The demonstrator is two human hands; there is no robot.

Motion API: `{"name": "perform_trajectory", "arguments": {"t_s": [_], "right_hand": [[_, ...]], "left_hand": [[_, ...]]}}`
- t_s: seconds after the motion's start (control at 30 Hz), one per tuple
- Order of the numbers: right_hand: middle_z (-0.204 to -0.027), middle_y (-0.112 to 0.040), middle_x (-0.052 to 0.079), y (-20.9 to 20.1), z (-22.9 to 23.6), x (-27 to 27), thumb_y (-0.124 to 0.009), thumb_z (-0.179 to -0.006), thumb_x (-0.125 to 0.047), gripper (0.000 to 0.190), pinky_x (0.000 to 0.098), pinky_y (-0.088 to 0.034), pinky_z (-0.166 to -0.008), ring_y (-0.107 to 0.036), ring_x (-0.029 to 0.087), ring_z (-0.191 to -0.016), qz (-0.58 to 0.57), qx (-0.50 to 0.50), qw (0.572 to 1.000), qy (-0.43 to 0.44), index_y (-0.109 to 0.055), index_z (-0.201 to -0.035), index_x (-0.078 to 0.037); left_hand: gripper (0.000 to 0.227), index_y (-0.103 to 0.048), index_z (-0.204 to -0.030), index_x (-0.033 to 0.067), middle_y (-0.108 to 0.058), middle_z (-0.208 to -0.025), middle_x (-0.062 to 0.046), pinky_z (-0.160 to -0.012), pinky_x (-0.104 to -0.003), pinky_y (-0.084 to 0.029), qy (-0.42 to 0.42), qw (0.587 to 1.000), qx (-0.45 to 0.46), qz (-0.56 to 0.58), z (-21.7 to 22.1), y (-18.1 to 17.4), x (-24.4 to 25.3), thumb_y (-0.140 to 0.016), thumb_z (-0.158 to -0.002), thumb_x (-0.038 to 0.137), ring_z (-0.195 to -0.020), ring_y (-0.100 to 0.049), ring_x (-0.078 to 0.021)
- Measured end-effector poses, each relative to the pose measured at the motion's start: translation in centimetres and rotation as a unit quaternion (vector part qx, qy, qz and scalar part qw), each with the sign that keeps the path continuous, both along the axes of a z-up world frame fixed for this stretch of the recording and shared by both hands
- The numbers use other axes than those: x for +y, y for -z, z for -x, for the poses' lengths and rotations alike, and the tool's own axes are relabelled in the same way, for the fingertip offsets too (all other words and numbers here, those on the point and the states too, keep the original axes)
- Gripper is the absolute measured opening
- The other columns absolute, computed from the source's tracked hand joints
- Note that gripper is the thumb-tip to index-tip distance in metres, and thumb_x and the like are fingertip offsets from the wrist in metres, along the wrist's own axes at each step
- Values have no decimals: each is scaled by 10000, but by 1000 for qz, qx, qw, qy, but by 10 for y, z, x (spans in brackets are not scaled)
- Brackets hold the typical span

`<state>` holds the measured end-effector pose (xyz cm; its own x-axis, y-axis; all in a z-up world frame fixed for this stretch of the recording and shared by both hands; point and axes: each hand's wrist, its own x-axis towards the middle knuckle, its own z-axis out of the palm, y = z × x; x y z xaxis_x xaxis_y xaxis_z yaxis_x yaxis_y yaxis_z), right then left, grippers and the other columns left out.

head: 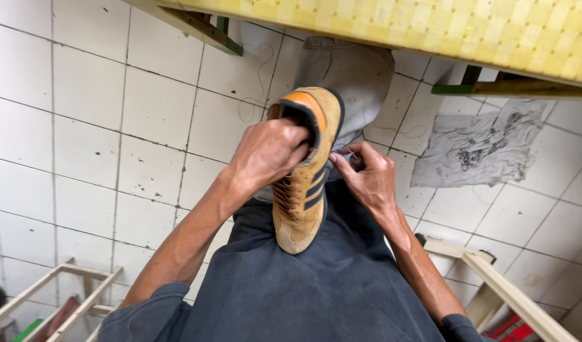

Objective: The person holds a tan sneaker on their lap and uses a needle and thread to stitch the side of the shoe. They pull the thread tight after each stitch and use scissors to cut the thread.

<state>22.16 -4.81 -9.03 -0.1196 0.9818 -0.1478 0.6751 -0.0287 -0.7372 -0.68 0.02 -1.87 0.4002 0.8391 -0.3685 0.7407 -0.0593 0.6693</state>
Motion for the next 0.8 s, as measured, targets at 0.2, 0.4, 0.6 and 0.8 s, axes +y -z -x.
{"name": "perform_trajectory", "arguments": {"t_s": [0.2, 0.4, 0.6, 0.8], "right_hand": [[-608, -627, 84, -8, 23, 4, -747, -836, -244, 90, 373, -505, -580, -646, 274, -609, 53, 168, 984, -24, -705, -850, -166], [-552, -581, 48, -4, 12, 4, -765, -817, -225, 148, 355, -501, -557, -621, 266, -571, -18, 209, 977, -43, -646, -772, -149], [-500, -552, 39, -28, -14, -5, -807, -778, -157, 217, 310, -448, -464, -556, 230, -463, -52, 231, 972, 1, -602, -713, -130], [-430, -458, -4, -56, -56, -13, -810, -778, -101, 248, 233, -351, -382, -425, 93, -398, -58, 238, 967, 75, -587, -669, -100]], "left_hand": [[172, -655, -764, 99, -584, -607, -46, -593, -465, -561, -18, 1000, 1, -18, 15, 9, -11, -597, -900, 188, -631, -668, -358], [177, -677, -889, 105, -485, -510, 14, -571, -391, -559, -3, 998, 17, -65, 5, 7, -26, -560, -974, 207, -496, -596, -253], [247, -531, -709, 185, -436, -499, 27, -493, -351, -505, -7, 986, -53, -156, -21, 1, -37, -553, -953, 150, -484, -570, -234], [161, -576, -765, 142, -525, -573, -105, -525, -418, -481, -78, 961, -233, -127, -50, 39, -22, -568, -925, 159, -600, -595, -363]]}}
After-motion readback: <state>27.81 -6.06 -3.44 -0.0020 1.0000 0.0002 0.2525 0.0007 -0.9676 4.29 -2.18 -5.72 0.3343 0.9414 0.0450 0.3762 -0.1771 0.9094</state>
